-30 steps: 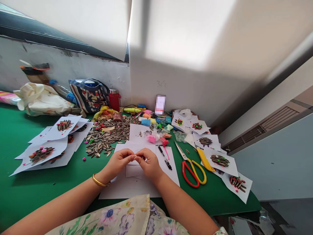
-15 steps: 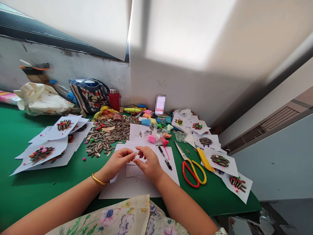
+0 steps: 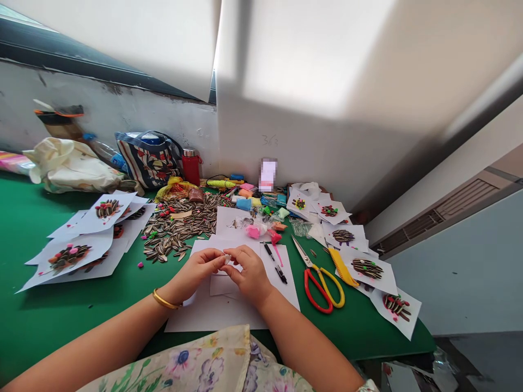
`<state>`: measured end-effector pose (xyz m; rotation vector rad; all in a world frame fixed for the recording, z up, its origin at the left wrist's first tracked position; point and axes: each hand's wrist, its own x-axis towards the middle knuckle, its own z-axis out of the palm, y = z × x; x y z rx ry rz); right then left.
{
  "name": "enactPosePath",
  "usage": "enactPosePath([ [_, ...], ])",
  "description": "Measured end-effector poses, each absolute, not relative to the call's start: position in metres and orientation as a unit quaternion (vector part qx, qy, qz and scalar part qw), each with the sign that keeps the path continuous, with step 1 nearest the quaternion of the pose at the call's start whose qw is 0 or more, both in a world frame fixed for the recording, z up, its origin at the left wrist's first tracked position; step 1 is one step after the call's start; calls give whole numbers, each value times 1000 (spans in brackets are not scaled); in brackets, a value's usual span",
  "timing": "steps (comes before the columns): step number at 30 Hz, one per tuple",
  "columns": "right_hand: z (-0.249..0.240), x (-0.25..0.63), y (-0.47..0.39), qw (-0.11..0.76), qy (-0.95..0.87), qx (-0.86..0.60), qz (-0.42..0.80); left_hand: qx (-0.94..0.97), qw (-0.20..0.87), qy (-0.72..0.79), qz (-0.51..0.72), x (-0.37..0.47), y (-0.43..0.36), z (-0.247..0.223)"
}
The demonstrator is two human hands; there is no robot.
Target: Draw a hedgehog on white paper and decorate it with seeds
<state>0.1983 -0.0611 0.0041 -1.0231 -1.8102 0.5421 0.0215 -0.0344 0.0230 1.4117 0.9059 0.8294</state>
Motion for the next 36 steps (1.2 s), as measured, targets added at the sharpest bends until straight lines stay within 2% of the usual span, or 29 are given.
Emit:
enactPosePath([
  [9,8,201,-62,495,-735,-418,199,643,556,399,344,21,-35,22],
  [18,6,201,-63,484,-744,-413,205,610,597,402,332,23,-34,21],
  [36,12,198,-65,485,-739,-423,201,625,581,391,345,22,-34,21],
])
